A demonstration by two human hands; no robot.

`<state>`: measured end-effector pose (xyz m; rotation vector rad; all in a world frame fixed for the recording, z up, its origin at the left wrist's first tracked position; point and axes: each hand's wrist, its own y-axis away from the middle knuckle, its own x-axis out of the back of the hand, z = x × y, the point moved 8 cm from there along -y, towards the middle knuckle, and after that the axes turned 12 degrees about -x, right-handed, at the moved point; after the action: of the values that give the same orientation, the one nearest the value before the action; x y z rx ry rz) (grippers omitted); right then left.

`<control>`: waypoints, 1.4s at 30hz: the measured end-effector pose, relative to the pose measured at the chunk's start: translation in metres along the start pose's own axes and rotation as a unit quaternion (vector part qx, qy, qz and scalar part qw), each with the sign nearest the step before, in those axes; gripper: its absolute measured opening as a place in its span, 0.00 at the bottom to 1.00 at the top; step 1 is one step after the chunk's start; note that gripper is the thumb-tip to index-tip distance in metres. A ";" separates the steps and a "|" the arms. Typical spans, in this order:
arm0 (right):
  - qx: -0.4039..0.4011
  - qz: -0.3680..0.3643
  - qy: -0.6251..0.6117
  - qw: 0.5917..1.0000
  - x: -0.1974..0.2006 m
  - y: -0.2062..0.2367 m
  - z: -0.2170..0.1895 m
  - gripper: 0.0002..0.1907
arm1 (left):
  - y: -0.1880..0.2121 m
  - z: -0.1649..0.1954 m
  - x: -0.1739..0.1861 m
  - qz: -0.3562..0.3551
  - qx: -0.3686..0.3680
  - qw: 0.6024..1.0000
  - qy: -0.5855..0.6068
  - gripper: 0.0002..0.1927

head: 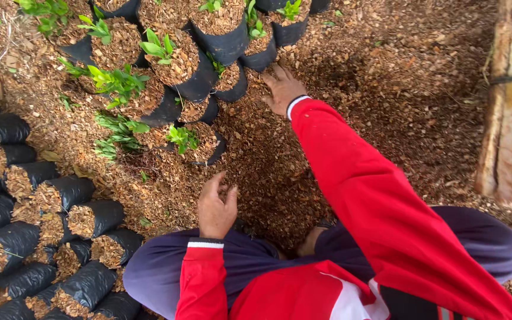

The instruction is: The person sits on the ground in a nursery and pots seedlings into black plastic grow bags. They fill each bag with bark substrate, place a green seedling into the bag, press substrate around it, and set the finished bag with the rows of potted plants.

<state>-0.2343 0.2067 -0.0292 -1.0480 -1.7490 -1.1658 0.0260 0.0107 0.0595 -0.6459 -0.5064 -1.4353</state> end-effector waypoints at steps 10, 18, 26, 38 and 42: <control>-0.014 -0.216 0.146 0.965 -0.042 0.000 0.003 0.35 | -0.018 -0.020 -0.014 -0.037 0.025 0.998 0.047 0.24; -0.048 0.000 0.056 0.997 -0.040 -0.038 -0.019 0.34 | -0.022 -0.025 -0.009 -0.023 0.012 0.997 0.067 0.24; -0.085 -0.115 0.067 0.987 -0.034 -0.057 -0.033 0.27 | -0.021 -0.029 -0.004 -0.032 0.014 0.998 0.057 0.25; 0.005 -0.036 0.012 0.999 -0.066 -0.010 -0.053 0.36 | -0.020 -0.029 0.005 -0.027 0.009 0.997 0.071 0.25; -0.003 -0.111 0.060 0.992 -0.084 -0.002 -0.074 0.33 | -0.019 -0.030 0.007 -0.015 0.004 0.997 0.070 0.25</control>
<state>-0.1944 0.1181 -0.0857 -0.7830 -1.8005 -1.3438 0.0058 -0.0149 0.0438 -0.5293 -0.4126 -1.4946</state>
